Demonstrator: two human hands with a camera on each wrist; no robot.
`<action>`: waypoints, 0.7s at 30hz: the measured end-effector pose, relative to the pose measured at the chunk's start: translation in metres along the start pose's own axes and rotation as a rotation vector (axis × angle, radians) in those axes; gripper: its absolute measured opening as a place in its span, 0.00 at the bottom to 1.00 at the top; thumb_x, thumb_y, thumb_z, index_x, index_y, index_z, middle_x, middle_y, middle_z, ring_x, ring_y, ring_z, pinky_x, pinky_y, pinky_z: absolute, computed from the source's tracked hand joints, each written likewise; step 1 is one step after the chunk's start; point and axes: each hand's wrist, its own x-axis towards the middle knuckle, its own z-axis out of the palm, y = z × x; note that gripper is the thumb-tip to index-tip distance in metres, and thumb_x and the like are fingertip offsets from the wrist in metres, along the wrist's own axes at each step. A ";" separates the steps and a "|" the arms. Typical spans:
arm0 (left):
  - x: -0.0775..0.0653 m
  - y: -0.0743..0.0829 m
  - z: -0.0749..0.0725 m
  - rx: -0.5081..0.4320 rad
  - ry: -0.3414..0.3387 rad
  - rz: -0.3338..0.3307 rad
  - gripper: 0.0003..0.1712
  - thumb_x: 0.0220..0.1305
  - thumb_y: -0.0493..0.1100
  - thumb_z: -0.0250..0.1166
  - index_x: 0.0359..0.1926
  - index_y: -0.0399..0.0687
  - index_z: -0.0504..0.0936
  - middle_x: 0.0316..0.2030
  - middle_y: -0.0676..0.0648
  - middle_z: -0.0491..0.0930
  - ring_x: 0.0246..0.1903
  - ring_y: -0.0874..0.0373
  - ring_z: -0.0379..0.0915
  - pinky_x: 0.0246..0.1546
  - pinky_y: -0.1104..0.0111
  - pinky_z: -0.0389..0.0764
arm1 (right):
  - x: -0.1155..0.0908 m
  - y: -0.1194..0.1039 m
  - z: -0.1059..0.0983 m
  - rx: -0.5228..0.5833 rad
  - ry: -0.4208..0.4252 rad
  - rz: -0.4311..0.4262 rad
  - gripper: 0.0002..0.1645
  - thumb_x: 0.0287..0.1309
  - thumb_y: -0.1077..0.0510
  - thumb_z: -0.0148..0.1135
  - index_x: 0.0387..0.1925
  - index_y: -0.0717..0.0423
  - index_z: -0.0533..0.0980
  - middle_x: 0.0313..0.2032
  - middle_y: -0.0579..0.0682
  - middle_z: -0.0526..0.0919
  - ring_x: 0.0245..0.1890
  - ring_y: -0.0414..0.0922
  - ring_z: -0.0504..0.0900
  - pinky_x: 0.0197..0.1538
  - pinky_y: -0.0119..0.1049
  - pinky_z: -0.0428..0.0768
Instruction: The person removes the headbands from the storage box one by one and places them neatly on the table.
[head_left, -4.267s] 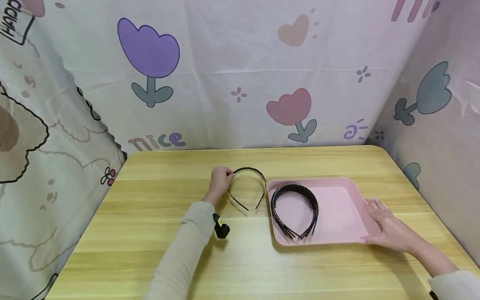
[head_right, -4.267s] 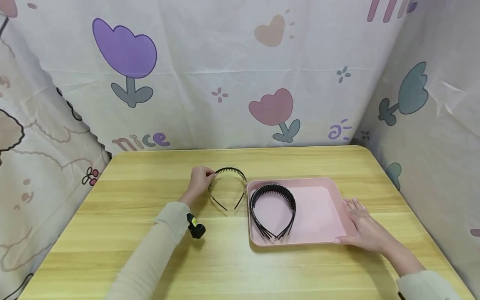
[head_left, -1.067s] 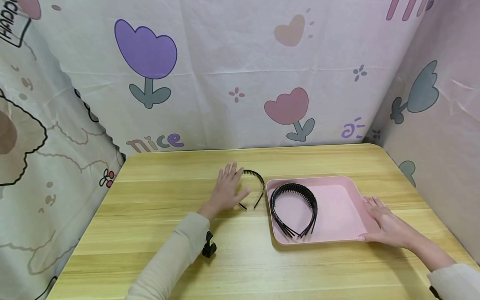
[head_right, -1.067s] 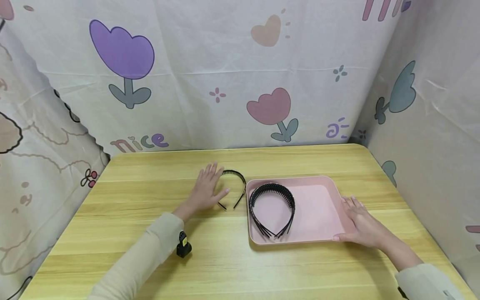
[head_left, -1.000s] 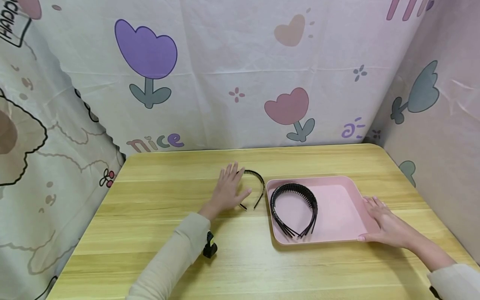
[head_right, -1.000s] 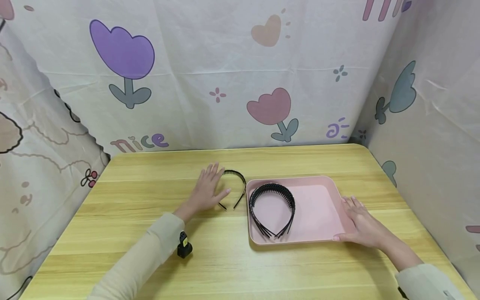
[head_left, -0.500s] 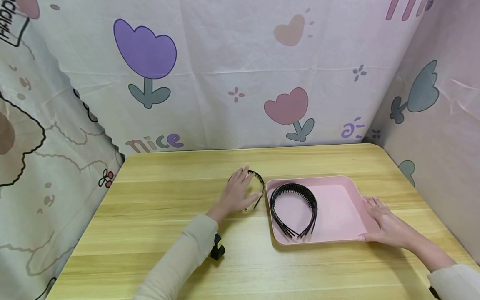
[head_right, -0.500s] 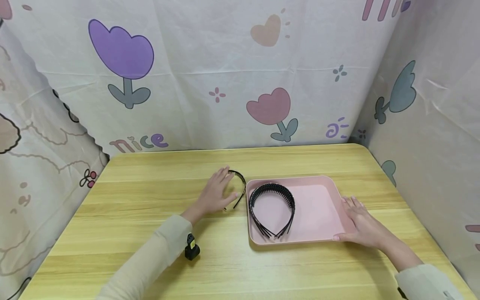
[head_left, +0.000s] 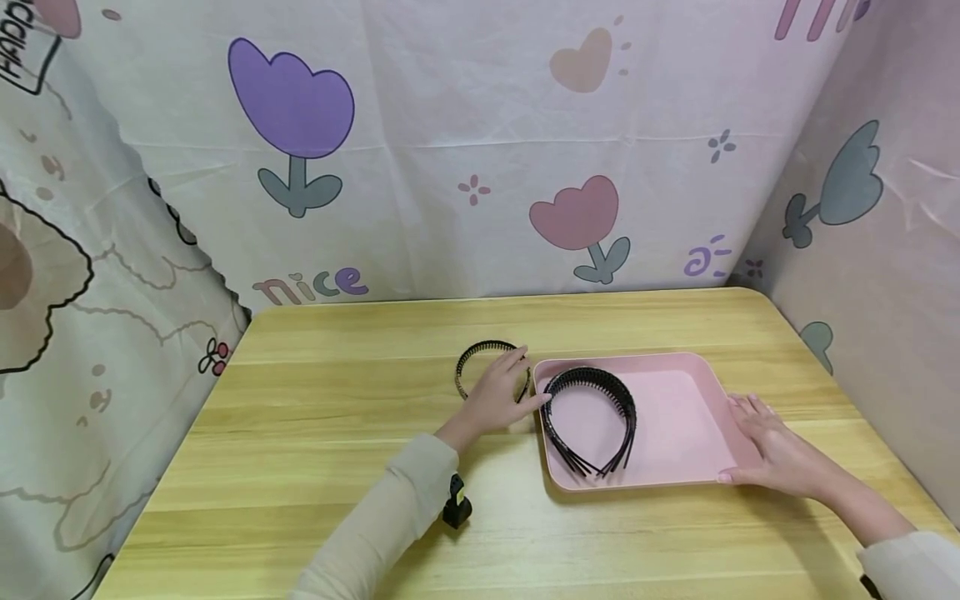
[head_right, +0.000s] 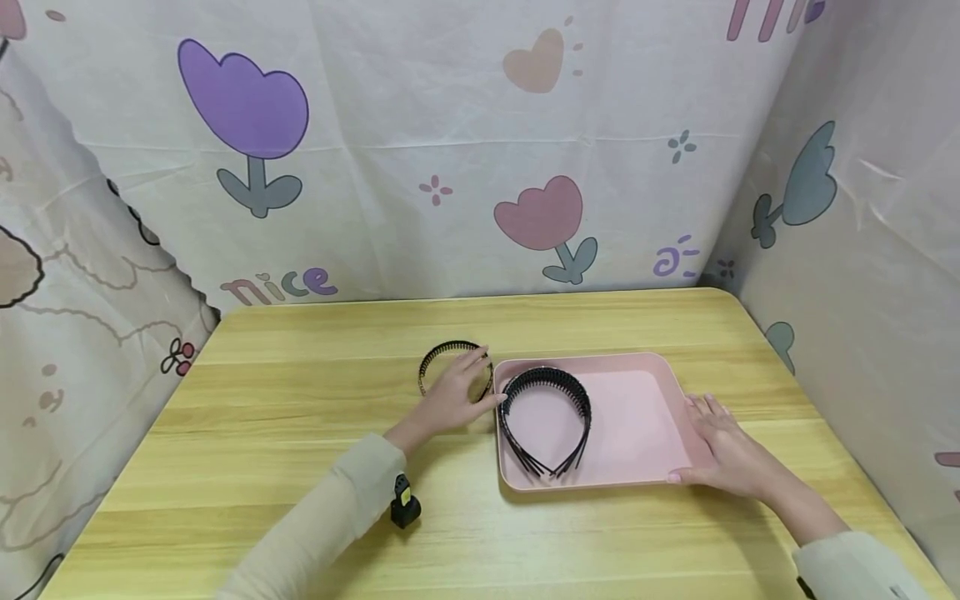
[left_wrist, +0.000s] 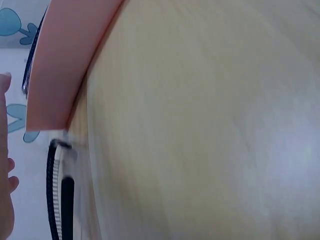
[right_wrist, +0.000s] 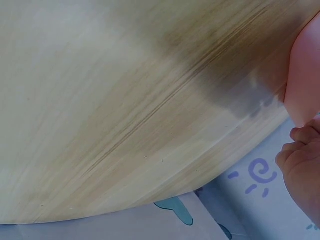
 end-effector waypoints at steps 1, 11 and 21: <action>0.001 0.002 0.001 -0.008 0.008 0.008 0.38 0.59 0.59 0.60 0.60 0.35 0.69 0.65 0.36 0.63 0.65 0.42 0.59 0.67 0.52 0.59 | 0.000 0.000 0.000 0.001 -0.001 0.002 0.64 0.37 0.47 0.74 0.64 0.80 0.50 0.60 0.82 0.56 0.70 0.66 0.37 0.67 0.27 0.22; 0.010 0.016 0.013 -0.074 0.128 0.076 0.32 0.54 0.50 0.68 0.56 0.37 0.73 0.53 0.36 0.74 0.56 0.47 0.70 0.60 0.59 0.71 | 0.002 0.001 -0.001 0.000 -0.022 0.019 0.64 0.37 0.46 0.74 0.63 0.80 0.50 0.61 0.81 0.55 0.70 0.66 0.35 0.70 0.35 0.22; 0.017 0.034 0.018 -0.007 0.184 0.005 0.23 0.53 0.42 0.68 0.49 0.35 0.78 0.44 0.41 0.79 0.47 0.51 0.74 0.55 0.66 0.76 | 0.001 0.003 0.000 0.002 -0.025 0.018 0.64 0.37 0.46 0.74 0.64 0.80 0.50 0.60 0.82 0.55 0.70 0.65 0.35 0.71 0.40 0.23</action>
